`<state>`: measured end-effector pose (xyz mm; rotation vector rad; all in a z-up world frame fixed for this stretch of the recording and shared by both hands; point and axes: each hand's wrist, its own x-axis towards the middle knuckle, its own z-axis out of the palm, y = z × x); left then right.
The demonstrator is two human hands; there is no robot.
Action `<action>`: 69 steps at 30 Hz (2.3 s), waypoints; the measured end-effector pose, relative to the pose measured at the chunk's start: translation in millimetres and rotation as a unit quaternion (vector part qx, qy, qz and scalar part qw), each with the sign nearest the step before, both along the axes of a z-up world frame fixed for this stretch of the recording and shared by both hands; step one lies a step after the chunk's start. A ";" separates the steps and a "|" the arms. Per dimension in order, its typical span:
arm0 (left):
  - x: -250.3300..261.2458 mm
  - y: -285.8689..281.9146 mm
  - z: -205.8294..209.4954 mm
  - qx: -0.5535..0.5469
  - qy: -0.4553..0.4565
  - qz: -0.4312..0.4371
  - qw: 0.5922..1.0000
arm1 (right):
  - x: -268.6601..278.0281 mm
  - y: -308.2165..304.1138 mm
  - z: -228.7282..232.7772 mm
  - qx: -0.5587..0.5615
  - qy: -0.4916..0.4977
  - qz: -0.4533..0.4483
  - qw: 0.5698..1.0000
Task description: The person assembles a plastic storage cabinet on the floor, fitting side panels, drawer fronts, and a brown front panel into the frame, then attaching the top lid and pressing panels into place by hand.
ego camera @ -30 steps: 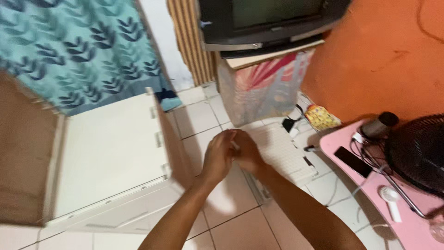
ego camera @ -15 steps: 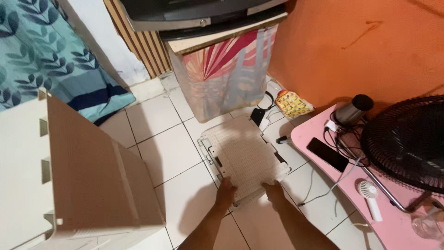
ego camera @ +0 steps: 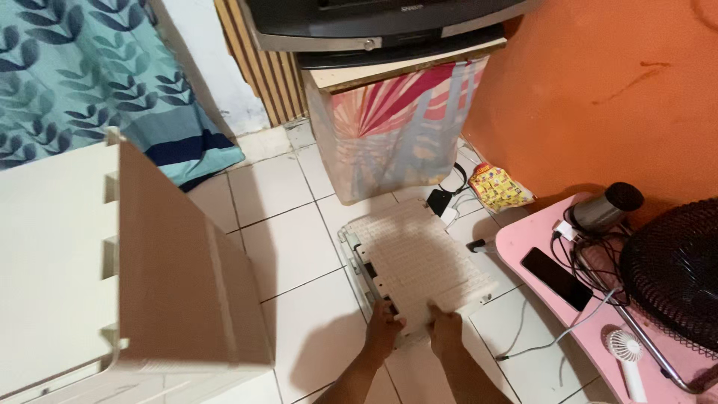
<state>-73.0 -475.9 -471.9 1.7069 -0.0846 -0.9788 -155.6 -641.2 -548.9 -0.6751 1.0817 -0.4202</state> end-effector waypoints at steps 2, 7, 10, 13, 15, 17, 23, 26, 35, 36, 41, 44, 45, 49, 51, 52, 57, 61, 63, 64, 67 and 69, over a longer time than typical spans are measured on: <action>3.7 3.2 17.6 -0.022 -0.009 0.015 1.000 | 6.3 1.4 16.1 -0.012 -0.053 -0.004 0.999; 25.3 18.5 100.8 -0.102 0.000 0.054 0.993 | 16.8 4.7 76.1 -0.037 -0.159 0.012 0.986; 54.3 35.0 176.9 -0.146 0.072 0.198 0.967 | 23.9 6.8 131.9 -0.055 -0.221 0.022 0.974; 69.0 72.6 247.7 -0.268 -0.025 0.266 0.926 | 27.1 13.8 203.3 -0.053 -0.249 0.027 0.967; 85.8 101.7 296.3 -0.345 -0.004 0.373 0.861 | 42.5 22.1 263.3 -0.106 -0.319 0.038 0.941; 103.6 143.9 333.7 -0.419 -0.023 0.406 0.812 | 50.7 38.3 315.8 -0.140 -0.354 0.052 0.923; 151.2 284.6 420.6 -0.445 -0.145 0.346 0.813 | 99.8 82.2 436.0 -0.195 -0.424 0.136 0.874; 146.4 340.8 449.3 -0.379 -0.195 0.339 0.838 | 122.2 107.4 465.0 -0.186 -0.448 0.166 0.858; 114.7 423.6 471.3 -0.323 -0.263 0.373 0.829 | 157.0 166.5 509.3 -0.170 -0.484 0.236 0.825; 113.9 428.7 466.0 -0.324 -0.262 0.376 0.828 | 157.9 170.8 509.9 -0.167 -0.479 0.237 0.828; 113.2 407.6 427.9 -0.106 -0.373 0.340 0.857 | 158.3 170.2 511.2 -0.188 -0.484 0.231 0.823; 99.3 367.4 402.9 0.050 -0.486 0.199 0.850 | 155.0 166.1 507.4 -0.188 -0.484 0.211 0.828; 96.2 352.2 399.6 0.088 -0.479 0.167 0.857 | 155.2 165.1 508.1 -0.188 -0.485 0.204 0.829; 85.1 296.1 394.7 0.308 -0.423 0.050 0.851 | 153.0 161.5 509.7 -0.184 -0.498 0.184 0.827; 83.4 288.3 396.4 0.307 -0.514 0.078 0.797 | 152.9 160.1 511.7 -0.189 -0.499 0.176 0.827; 80.6 288.3 396.3 0.306 -0.555 0.091 0.768 | 151.6 160.8 511.2 -0.193 -0.497 0.177 0.827; 75.3 300.2 404.3 0.303 -0.470 0.031 0.829 | 145.7 166.5 512.9 -0.189 -0.481 0.188 0.835; 71.4 308.9 412.3 0.290 -0.509 0.016 0.811 | 151.4 178.4 520.4 -0.184 -0.483 0.197 0.833; 67.3 315.2 410.0 0.281 -0.522 0.004 0.806 | 150.8 181.6 517.8 -0.173 -0.479 0.198 0.837; 66.1 320.6 408.3 0.277 -0.527 -0.001 0.803 | 152.3 182.8 516.3 -0.172 -0.478 0.200 0.838; 62.9 342.3 407.1 0.253 -0.547 -0.034 0.797 | 159.7 189.2 514.3 -0.166 -0.478 0.207 0.837; 62.4 359.7 409.7 0.235 -0.538 -0.063 0.807 | 165.6 193.2 514.4 -0.160 -0.481 0.208 0.836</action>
